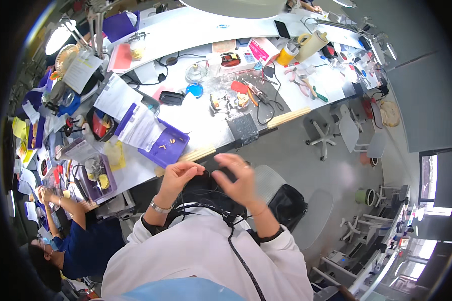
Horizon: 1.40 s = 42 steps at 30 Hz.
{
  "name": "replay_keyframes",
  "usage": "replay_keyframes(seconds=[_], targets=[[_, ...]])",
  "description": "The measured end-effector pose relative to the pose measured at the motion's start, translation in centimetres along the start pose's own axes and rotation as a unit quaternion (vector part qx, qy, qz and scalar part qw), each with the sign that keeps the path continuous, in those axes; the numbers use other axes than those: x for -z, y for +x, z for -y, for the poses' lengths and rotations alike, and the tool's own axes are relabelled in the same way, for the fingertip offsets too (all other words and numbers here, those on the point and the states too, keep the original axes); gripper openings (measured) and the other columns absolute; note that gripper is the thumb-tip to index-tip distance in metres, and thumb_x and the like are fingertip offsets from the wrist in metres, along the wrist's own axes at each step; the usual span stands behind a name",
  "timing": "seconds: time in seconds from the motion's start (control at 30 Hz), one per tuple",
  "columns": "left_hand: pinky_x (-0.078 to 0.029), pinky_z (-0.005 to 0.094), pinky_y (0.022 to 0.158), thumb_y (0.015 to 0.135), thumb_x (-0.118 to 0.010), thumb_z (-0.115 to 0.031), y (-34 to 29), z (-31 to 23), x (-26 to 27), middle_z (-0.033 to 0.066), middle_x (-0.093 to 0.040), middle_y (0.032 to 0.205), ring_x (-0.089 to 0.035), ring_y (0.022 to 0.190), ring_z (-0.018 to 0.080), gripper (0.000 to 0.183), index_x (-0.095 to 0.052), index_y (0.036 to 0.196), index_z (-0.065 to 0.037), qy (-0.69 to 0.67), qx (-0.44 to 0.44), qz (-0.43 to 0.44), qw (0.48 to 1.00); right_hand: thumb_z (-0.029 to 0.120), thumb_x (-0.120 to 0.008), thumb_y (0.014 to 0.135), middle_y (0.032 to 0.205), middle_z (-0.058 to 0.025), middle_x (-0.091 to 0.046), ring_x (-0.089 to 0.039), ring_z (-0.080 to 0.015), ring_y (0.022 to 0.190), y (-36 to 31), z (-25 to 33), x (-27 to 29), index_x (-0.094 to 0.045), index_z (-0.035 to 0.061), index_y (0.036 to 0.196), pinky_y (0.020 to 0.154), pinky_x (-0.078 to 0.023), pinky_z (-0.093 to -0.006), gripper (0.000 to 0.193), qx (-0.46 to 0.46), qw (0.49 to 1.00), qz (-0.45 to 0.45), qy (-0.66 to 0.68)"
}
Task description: Refining and fitting dental prosthetic models using hand tools and a rotary grinder in a laboratory setting.
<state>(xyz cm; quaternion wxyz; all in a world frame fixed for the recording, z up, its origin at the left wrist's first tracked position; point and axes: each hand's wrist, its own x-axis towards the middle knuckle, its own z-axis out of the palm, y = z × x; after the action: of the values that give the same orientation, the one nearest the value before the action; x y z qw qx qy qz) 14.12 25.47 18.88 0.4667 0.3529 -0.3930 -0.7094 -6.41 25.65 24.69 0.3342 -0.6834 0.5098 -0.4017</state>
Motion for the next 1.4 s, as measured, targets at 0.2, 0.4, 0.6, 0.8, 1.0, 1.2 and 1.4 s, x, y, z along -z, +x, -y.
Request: replay_keyframes(seconds=[0.2, 0.4, 0.6, 0.8, 1.0, 1.2, 1.4], targets=[[-0.051, 0.0217, 0.077, 0.084, -0.067, 0.004, 6.2, -0.2, 2.3, 0.0075, -0.069, 0.097, -0.064, 0.085, 0.0117, 0.014, -0.067, 0.098, 0.005, 0.013, -0.04, -0.108, 0.993, 0.007, -0.067, 0.082, 0.088, -0.0113, -0.069, -0.066, -0.0189, 0.076, 10.7, -12.9, 9.4, -0.069, 0.0004, 0.098, 0.07, -0.052, -0.0284, 0.017, -0.1, 0.979, -0.096, -0.147], [-0.052, 0.0287, 0.07, 0.066, -0.08, 0.007, 7.9, 3.6, 4.3, 0.0113, -0.07, 0.082, -0.067, 0.075, 0.0181, 0.019, -0.067, 0.079, 0.002, 0.082, -0.157, -0.104, 0.979, 0.015, -0.069, 0.08, 0.092, -0.0147, -0.067, -0.065, -0.0277, 0.084, 20.2, -31.1, 11.1, -0.067, 0.0014, 0.1, 0.075, -0.051, -0.0349, 0.024, -0.046, 0.965, -0.003, -0.26], [-0.055, 0.0325, 0.076, 0.061, -0.084, 0.006, 7.2, 9.7, 1.6, 0.0127, -0.071, 0.079, -0.069, 0.077, 0.0221, 0.021, -0.068, 0.072, -0.001, 0.097, -0.207, -0.078, 0.97, 0.015, -0.068, 0.08, 0.093, -0.0174, -0.06, -0.06, -0.0344, 0.088, 23.5, -37.6, 7.5, -0.059, -0.0003, 0.1, 0.076, -0.048, -0.0409, 0.027, 0.046, 0.944, 0.055, -0.321], [-0.055, 0.0331, 0.076, 0.06, -0.082, 0.008, 6.1, 18.8, -2.5, 0.0132, -0.07, 0.078, -0.068, 0.076, 0.0214, 0.021, -0.067, 0.071, -0.001, 0.035, -0.204, -0.139, 0.968, 0.017, -0.064, 0.083, 0.077, -0.0155, -0.058, -0.06, -0.0311, 0.072, 22.6, -39.0, 9.9, -0.054, 0.0002, 0.099, 0.065, -0.047, -0.0389, 0.025, 0.125, 0.967, -0.065, -0.21], [-0.055, 0.0342, 0.078, 0.065, -0.082, -0.002, 5.0, 24.8, -10.1, 0.0123, -0.065, 0.078, -0.065, 0.073, 0.0198, 0.022, -0.063, 0.076, -0.003, -0.062, -0.133, -0.224, 0.963, 0.025, -0.063, 0.09, 0.053, 0.0023, -0.047, -0.04, -0.0051, 0.041, 14.5, -29.7, 17.6, -0.05, 0.0077, 0.063, 0.04, -0.027, -0.0218, 0.034, -0.054, 0.979, 0.048, 0.192], [-0.051, 0.0258, 0.072, 0.072, -0.073, 0.006, 7.3, 27.4, -14.0, 0.0113, -0.067, 0.084, -0.063, 0.079, 0.0159, 0.013, -0.063, 0.077, -0.001, -0.09, -0.034, -0.143, 0.985, 0.013, -0.071, 0.083, 0.062, -0.0058, -0.054, -0.056, -0.0132, 0.055, 5.0, -28.3, 20.2, -0.062, 0.0044, 0.078, 0.049, -0.042, -0.0257, 0.013, 0.114, 0.973, 0.196, 0.035], [-0.052, 0.0266, 0.071, 0.069, -0.077, 0.008, 10.2, 30.7, -17.2, 0.0116, -0.067, 0.087, -0.064, 0.079, 0.0173, 0.016, -0.067, 0.078, 0.0, -0.147, 0.019, -0.047, 0.988, -0.002, -0.066, 0.07, 0.097, -0.0057, -0.061, -0.062, -0.0256, 0.066, -1.1, -31.6, 18.5, -0.064, 0.0117, 0.113, 0.059, -0.052, -0.0317, 0.044, 0.238, 0.875, 0.412, 0.089]])
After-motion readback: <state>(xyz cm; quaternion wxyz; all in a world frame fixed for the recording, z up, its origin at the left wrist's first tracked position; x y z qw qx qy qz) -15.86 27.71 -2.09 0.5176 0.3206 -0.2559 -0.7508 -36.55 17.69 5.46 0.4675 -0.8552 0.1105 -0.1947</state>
